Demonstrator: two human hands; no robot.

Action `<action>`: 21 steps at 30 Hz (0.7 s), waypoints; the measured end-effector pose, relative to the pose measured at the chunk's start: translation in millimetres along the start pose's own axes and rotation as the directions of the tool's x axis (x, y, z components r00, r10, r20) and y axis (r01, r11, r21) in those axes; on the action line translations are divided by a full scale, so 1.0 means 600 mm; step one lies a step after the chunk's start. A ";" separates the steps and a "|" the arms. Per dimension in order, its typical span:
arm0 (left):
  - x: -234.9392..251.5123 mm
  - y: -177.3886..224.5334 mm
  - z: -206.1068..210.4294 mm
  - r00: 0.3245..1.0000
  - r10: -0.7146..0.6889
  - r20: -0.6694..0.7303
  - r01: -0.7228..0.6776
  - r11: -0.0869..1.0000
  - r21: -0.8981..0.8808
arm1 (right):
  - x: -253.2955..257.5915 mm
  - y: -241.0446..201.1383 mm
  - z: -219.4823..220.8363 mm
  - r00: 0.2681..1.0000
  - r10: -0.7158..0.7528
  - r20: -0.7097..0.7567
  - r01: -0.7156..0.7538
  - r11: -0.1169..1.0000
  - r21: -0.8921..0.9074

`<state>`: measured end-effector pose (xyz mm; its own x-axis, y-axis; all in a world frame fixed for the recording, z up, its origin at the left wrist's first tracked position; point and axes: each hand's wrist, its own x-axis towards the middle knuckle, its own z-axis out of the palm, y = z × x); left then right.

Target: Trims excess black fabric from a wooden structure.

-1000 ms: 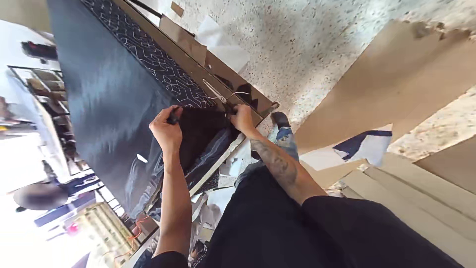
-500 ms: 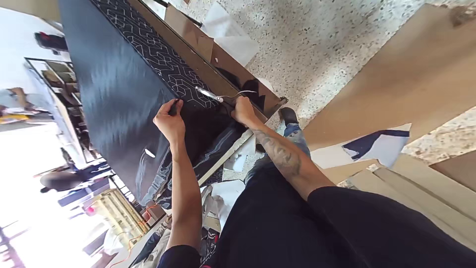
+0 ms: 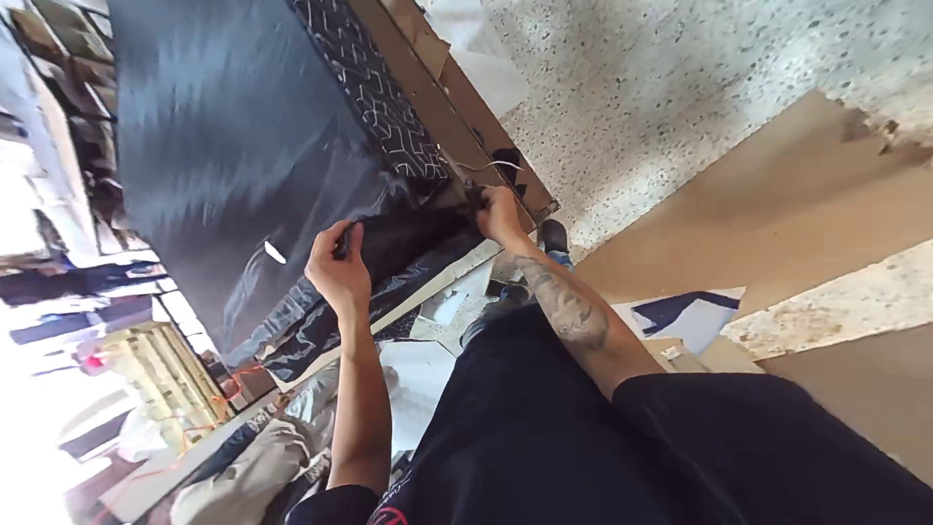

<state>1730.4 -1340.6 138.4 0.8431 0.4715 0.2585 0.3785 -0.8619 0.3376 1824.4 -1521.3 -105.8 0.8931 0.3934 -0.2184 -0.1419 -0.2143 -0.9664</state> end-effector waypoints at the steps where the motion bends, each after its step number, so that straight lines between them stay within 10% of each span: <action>1: -0.036 -0.002 -0.014 0.996 0.049 -0.070 -0.046 0.998 0.049 | 0.000 -0.001 0.001 1.000 -0.021 -0.005 0.021 1.000 -0.007; 4: -0.155 0.021 -0.027 0.965 0.245 -0.093 -0.245 0.969 0.021 | 0.006 0.004 0.011 0.997 -0.073 -0.040 0.071 0.996 -0.051; 8: -0.229 0.034 0.082 0.922 0.271 0.275 -0.248 0.962 -0.115 | -0.001 -0.033 -0.005 0.998 0.019 0.055 -0.008 0.980 -0.200; 14: -0.084 -0.006 0.277 0.899 0.232 0.373 -0.236 0.971 -0.034 | -0.025 -0.034 -0.017 0.996 0.066 0.060 -0.066 0.998 0.001; 16: -0.033 -0.015 0.270 0.772 0.201 0.603 -0.210 0.976 -0.056 | -0.021 -0.056 -0.050 0.997 0.046 0.064 -0.045 0.999 -0.010; 21: 0.000 -0.049 0.258 0.623 0.240 0.745 -0.138 0.971 -0.197 | -0.067 -0.094 -0.210 0.991 0.135 -0.025 -0.129 0.848 -0.514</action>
<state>1778.3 -1344.2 -11.9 0.9003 -0.0521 -0.4321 0.1755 -0.8651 0.4699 1850.2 -1637.8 -25.7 0.8759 0.3387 -0.3436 -0.0157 -0.6918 -0.7219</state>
